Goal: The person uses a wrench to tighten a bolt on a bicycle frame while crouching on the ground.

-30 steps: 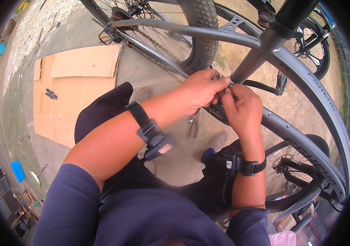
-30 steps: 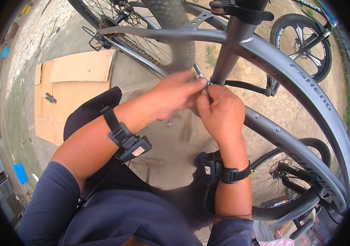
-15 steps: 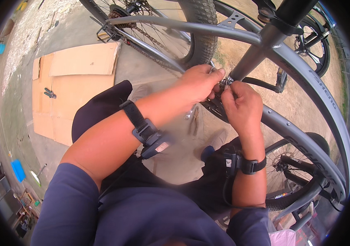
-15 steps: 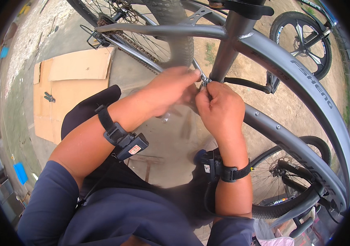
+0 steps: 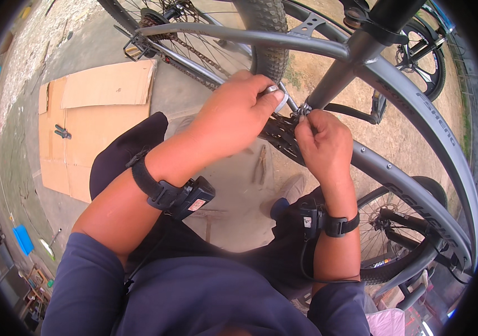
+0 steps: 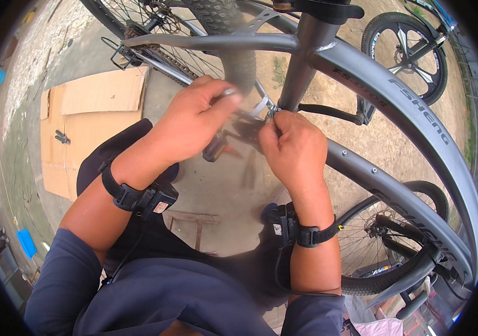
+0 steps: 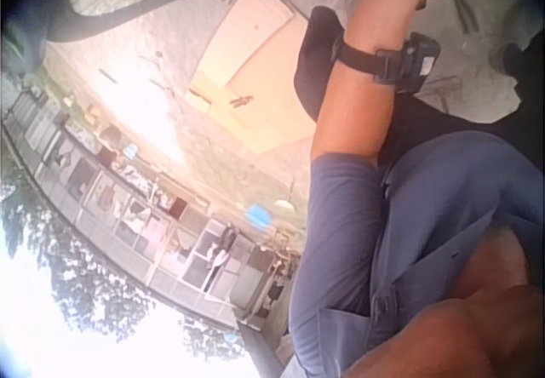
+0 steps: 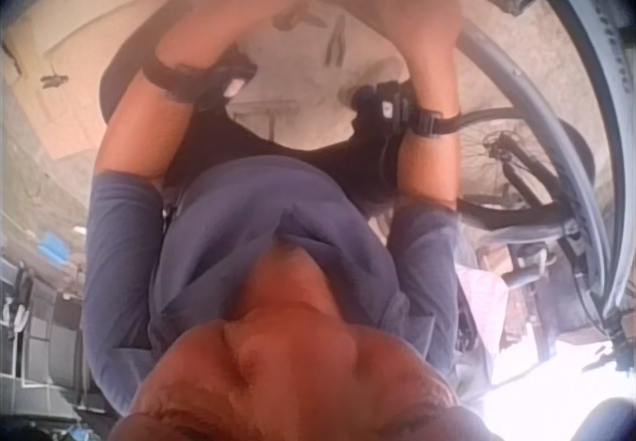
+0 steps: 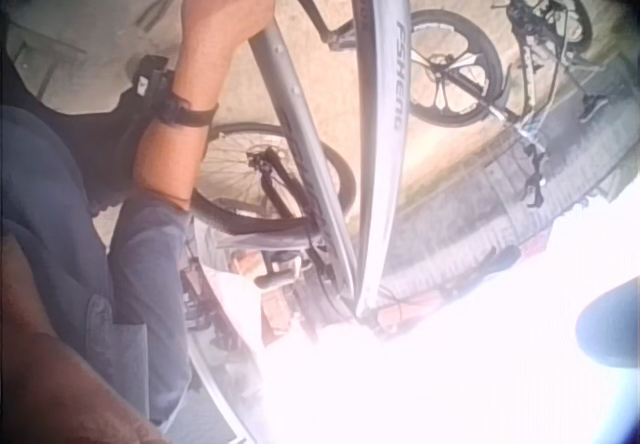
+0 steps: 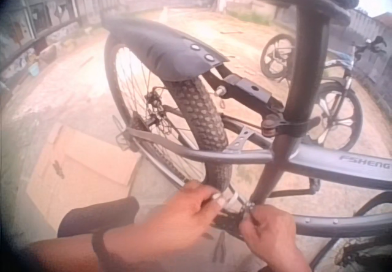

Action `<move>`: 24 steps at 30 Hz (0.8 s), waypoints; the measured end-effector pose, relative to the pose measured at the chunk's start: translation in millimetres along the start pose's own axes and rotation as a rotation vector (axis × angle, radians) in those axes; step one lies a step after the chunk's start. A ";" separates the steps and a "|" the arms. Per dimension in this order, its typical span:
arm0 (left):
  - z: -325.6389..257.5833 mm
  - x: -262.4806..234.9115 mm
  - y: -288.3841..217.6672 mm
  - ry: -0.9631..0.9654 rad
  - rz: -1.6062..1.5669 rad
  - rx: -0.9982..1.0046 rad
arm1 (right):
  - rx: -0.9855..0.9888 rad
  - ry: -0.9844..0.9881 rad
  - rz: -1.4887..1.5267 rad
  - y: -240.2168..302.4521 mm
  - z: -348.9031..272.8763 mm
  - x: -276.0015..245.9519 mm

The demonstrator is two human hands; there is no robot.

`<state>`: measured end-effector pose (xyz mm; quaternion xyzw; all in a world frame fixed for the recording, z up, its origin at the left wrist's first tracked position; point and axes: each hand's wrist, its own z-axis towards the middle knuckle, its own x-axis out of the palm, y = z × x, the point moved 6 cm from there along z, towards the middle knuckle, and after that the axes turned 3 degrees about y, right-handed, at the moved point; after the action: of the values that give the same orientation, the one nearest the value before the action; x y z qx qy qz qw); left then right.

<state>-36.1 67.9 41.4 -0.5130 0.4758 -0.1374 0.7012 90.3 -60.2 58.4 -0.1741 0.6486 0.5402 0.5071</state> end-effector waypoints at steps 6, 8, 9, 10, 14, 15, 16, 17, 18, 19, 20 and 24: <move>8.3 -25.5 3.1 0.022 -0.246 -0.260 | 0.011 0.006 0.029 -1.8 -1.1 -0.4; 5.9 -29.4 5.6 0.014 -0.434 -0.373 | 0.011 0.010 0.029 -2.2 -1.1 0.1; 5.2 -29.8 6.8 0.014 -0.470 -0.377 | 0.012 0.012 0.028 -2.6 -1.2 0.2; 4.5 -30.3 8.8 0.012 -0.506 -0.382 | 0.012 0.011 0.029 -2.2 -0.8 0.4; 1.5 -32.1 11.8 -0.007 -0.581 -0.432 | 0.011 0.009 0.034 -1.4 -0.2 0.9; 1.1 -33.0 10.8 -0.011 -0.588 -0.423 | 0.010 0.009 0.036 -1.6 -0.2 1.0; 0.9 -33.7 9.2 -0.012 -0.596 -0.413 | 0.007 0.004 0.037 -1.8 -0.5 0.7; 1.1 -34.5 7.8 -0.013 -0.604 -0.403 | 0.003 0.000 0.039 -2.1 -0.6 0.7; 1.6 -35.4 6.5 -0.014 -0.616 -0.396 | -0.001 -0.004 0.041 -2.2 -0.7 0.4; 1.6 -36.4 5.5 -0.017 -0.628 -0.391 | 0.001 0.000 0.037 -2.4 -0.7 0.6; 1.6 -36.9 4.6 -0.019 -0.639 -0.386 | 0.003 0.003 0.033 -2.3 -0.7 0.5; 1.7 -37.1 1.8 -0.017 -0.632 -0.366 | 0.001 0.007 0.019 -0.9 -0.4 0.2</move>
<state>-54.2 94.9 59.5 -0.7528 0.3048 -0.2556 0.5244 90.7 -60.8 57.7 -0.1695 0.6523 0.5440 0.4999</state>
